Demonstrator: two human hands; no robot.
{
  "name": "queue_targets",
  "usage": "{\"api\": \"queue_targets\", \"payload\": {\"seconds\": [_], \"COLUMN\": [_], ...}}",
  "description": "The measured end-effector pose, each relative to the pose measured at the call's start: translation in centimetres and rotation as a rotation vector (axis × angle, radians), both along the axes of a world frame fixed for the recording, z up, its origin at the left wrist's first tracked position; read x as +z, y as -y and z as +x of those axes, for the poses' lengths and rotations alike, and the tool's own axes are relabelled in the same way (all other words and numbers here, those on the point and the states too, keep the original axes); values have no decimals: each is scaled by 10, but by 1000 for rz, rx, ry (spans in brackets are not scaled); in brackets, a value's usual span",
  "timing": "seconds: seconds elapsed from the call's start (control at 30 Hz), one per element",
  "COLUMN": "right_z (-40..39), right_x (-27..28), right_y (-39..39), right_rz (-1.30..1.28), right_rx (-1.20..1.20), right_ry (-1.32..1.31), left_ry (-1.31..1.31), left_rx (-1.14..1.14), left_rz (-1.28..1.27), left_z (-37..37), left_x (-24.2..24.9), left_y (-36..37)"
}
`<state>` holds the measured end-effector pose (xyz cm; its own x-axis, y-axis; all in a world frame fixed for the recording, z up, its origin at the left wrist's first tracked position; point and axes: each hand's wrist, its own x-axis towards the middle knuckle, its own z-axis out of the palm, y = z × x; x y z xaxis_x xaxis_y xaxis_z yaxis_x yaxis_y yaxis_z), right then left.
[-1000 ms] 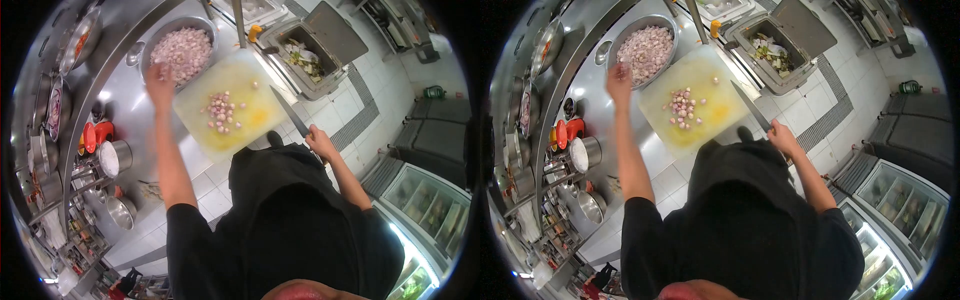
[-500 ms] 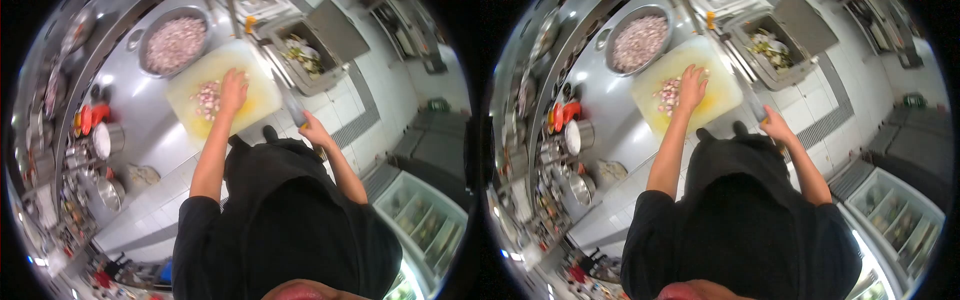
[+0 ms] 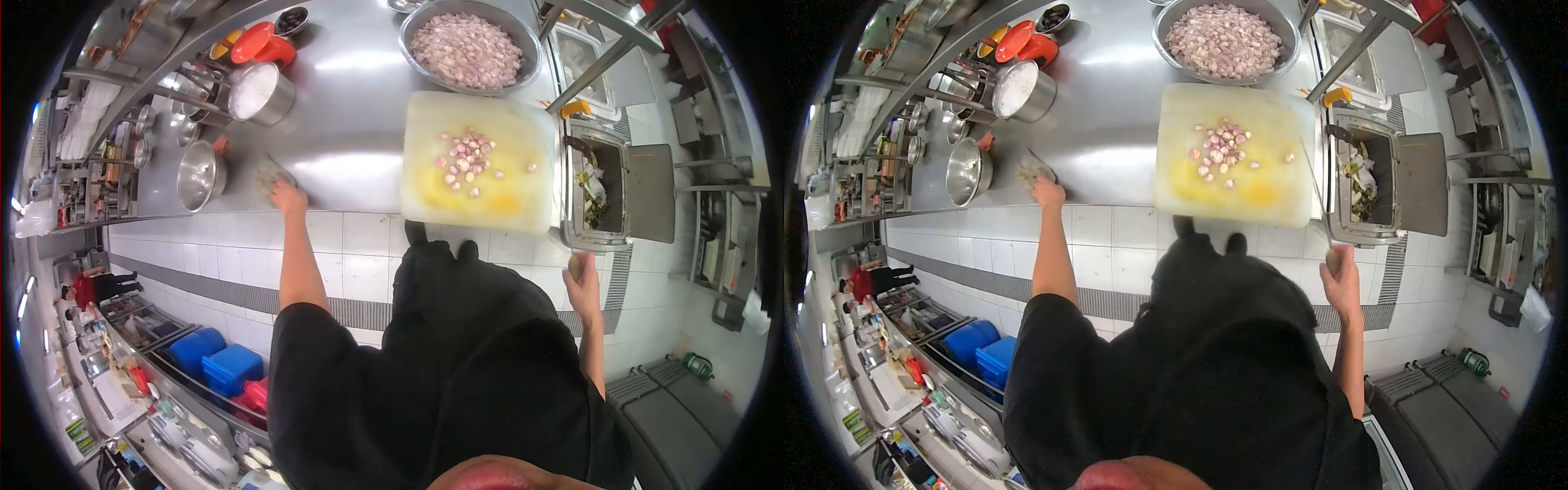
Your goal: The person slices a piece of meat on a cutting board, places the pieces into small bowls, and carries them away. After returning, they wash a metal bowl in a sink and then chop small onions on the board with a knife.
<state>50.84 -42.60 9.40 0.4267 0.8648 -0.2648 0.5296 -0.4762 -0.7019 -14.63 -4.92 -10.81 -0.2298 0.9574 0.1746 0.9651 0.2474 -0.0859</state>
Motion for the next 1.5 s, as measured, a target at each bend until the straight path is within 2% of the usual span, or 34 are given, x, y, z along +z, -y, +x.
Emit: {"api": "queue_targets", "payload": {"seconds": [0.03,0.07,0.13,0.17,0.23,0.3,0.33,0.37,0.43,0.47,0.53,0.57,0.63,0.67,0.73,0.8,0.87,1.1,1.27,1.4,1.47,1.5], "right_z": [-7,-16,-40,-60,-105,-151,-175,-202,-246,-263,-277,-278,-278,-278,-279,-279,-279,-281,-248,-195,-151,-129], "right_x": [10,19,30,36,36,15,6,11,14,10,5,3,4,4,4,1,-5,-9,10,15,9,7], "right_y": [-22,-45,-94,-118,-165,-208,-227,-244,-264,-268,-275,-277,-280,-279,-282,-280,-277,-268,-252,-217,-189,-171], "right_rz": [50,99,110,118,227,406,484,419,360,397,441,459,470,426,390,393,438,453,337,293,347,405], "right_rx": [102,201,298,296,361,492,560,592,637,635,645,665,696,738,787,803,828,953,903,822,684,562], "right_ry": [39,79,92,45,-44,-99,-114,-152,-200,-174,-146,-159,-174,-134,-93,-14,12,154,179,139,104,70], "left_ry": [166,173,1130,1136,2160,2730,2928,3123,3194,3186,2753,2753,2553,2549,2550,2538,2391,2178,2113,1986,1851,1759], "left_rx": [-20,-20,175,166,290,32,14,-7,-135,-141,3,1,271,286,323,290,282,442,467,319,315,251], "left_rz": [-176,-176,6,2,250,249,244,240,-4,15,239,255,315,329,21,13,-40,185,322,469,619,474], "left_z": [5,13,41,58,93,127,148,167,196,209,231,236,242,242,240,235,223,214,182,131,68,34], "left_x": [20,30,44,56,89,128,142,150,150,153,161,163,158,156,146,141,142,153,168,144,107,99], "left_y": [2,7,24,34,61,86,95,104,109,110,105,105,108,112,110,108,104,79,47,5,-27,-32]}}
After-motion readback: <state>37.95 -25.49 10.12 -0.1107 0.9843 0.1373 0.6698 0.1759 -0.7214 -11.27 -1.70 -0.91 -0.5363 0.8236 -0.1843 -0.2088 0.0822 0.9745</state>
